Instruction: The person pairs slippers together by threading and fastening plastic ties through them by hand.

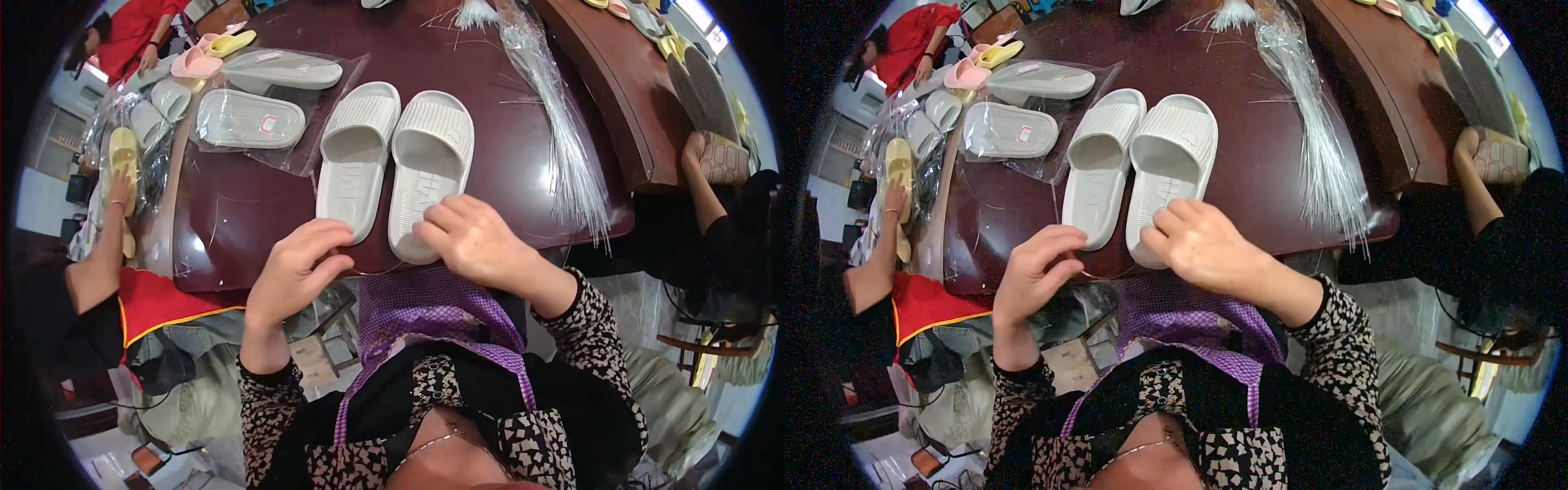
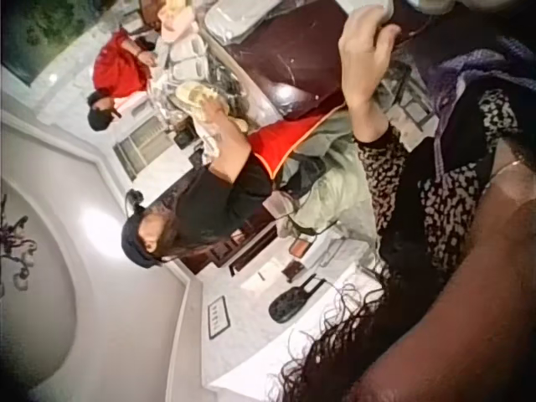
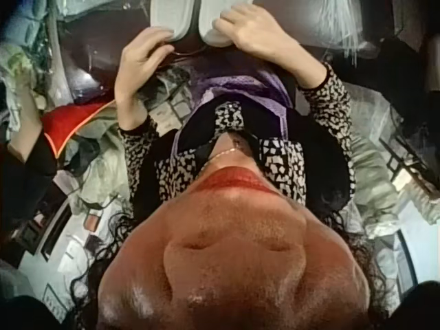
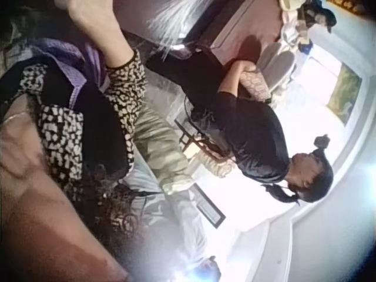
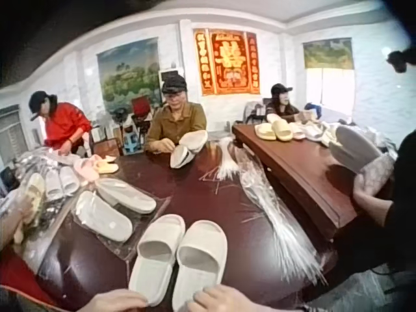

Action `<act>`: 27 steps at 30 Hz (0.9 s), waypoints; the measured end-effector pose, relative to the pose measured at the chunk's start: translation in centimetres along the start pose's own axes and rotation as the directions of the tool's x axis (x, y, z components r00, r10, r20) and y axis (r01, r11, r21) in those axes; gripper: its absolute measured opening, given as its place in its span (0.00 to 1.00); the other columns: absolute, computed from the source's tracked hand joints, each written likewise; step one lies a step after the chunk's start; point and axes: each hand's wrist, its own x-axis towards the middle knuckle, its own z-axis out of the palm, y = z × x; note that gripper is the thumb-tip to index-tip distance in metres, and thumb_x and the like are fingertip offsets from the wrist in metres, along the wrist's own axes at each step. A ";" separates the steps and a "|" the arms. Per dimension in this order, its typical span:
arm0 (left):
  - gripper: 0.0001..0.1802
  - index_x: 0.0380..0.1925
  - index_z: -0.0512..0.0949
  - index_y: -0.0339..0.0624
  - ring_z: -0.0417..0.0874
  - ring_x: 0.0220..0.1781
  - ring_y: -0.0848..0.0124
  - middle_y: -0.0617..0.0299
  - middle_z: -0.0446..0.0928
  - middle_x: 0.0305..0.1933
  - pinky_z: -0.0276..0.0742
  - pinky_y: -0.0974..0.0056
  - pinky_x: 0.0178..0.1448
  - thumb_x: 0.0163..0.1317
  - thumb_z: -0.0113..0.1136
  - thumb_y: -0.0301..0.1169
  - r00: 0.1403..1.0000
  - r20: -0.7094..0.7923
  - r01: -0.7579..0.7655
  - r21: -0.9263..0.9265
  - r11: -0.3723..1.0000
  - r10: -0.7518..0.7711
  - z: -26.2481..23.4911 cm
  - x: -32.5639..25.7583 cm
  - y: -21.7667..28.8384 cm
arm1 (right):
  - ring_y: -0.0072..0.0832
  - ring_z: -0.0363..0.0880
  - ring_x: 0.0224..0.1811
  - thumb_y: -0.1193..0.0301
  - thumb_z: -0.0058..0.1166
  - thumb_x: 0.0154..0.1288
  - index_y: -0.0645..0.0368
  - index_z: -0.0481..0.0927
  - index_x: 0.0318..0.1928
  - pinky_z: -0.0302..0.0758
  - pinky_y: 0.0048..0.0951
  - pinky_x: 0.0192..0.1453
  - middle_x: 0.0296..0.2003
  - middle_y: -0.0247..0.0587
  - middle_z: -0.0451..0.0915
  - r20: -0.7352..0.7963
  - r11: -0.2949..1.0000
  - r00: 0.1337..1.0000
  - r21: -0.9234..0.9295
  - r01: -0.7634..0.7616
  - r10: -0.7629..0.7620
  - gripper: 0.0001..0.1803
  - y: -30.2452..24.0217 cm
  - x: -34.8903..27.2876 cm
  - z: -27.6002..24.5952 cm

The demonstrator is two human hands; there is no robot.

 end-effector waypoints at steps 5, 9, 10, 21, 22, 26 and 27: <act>0.12 0.37 0.77 0.33 0.79 0.40 0.56 0.52 0.78 0.40 0.75 0.61 0.44 0.51 0.62 0.22 0.996 0.059 -0.067 0.127 0.990 0.060 1.8 2.2 0.0 | 0.33 0.73 0.32 0.74 0.52 0.45 0.59 0.73 0.33 0.73 0.32 0.37 0.28 0.38 0.72 -0.094 0.994 0.992 -0.069 -0.086 0.079 0.10 1.3 1.1 0.4; 0.10 0.36 0.77 0.34 0.80 0.39 0.56 0.52 0.77 0.39 0.75 0.61 0.43 0.54 0.60 0.24 0.997 0.074 -0.037 0.280 0.959 0.017 2.3 3.3 -0.4 | 0.34 0.73 0.32 0.75 0.52 0.45 0.59 0.73 0.32 0.73 0.32 0.38 0.28 0.38 0.71 -0.092 0.981 0.984 -0.108 -0.159 0.150 0.10 2.4 1.1 0.7; 0.09 0.36 0.77 0.34 0.80 0.39 0.55 0.53 0.77 0.39 0.75 0.61 0.42 0.54 0.60 0.24 0.997 0.070 0.000 0.312 0.950 -0.022 2.3 3.4 -0.4 | 0.34 0.73 0.32 0.75 0.52 0.45 0.59 0.73 0.32 0.73 0.32 0.38 0.28 0.38 0.71 -0.087 0.982 0.985 -0.100 -0.160 0.152 0.10 2.4 1.1 0.7; 0.07 0.35 0.77 0.40 0.80 0.33 0.57 0.57 0.75 0.34 0.76 0.57 0.35 0.56 0.57 0.27 1.000 0.003 -0.005 0.549 0.836 0.004 2.1 4.5 0.3 | 0.35 0.73 0.31 0.78 0.51 0.45 0.61 0.73 0.32 0.74 0.33 0.37 0.27 0.39 0.71 -0.140 0.980 0.976 -0.085 -0.179 0.166 0.10 2.7 2.1 0.6; 0.07 0.35 0.77 0.39 0.80 0.33 0.57 0.57 0.75 0.33 0.76 0.57 0.35 0.56 0.57 0.27 0.999 -0.009 -0.039 0.524 0.851 0.052 2.3 4.8 0.3 | 0.35 0.73 0.31 0.78 0.51 0.45 0.61 0.73 0.32 0.74 0.33 0.37 0.27 0.39 0.71 -0.141 0.982 0.977 -0.084 -0.172 0.159 0.10 2.7 2.1 0.6; 0.07 0.34 0.76 0.38 0.79 0.33 0.57 0.56 0.75 0.32 0.76 0.58 0.35 0.55 0.57 0.26 0.976 -0.011 -0.183 0.500 0.846 0.218 3.3 5.6 0.0 | 0.35 0.74 0.32 0.78 0.51 0.45 0.61 0.73 0.33 0.74 0.33 0.38 0.27 0.40 0.72 -0.166 0.984 0.975 -0.079 -0.163 0.148 0.11 3.1 1.7 0.9; 0.07 0.34 0.76 0.38 0.79 0.34 0.57 0.55 0.75 0.32 0.76 0.58 0.35 0.55 0.58 0.25 0.961 -0.003 -0.238 0.499 0.833 0.276 3.5 5.7 -0.1 | 0.35 0.74 0.32 0.79 0.52 0.45 0.61 0.74 0.34 0.74 0.33 0.38 0.28 0.40 0.73 -0.171 0.983 0.973 -0.080 -0.168 0.153 0.11 3.2 1.5 0.9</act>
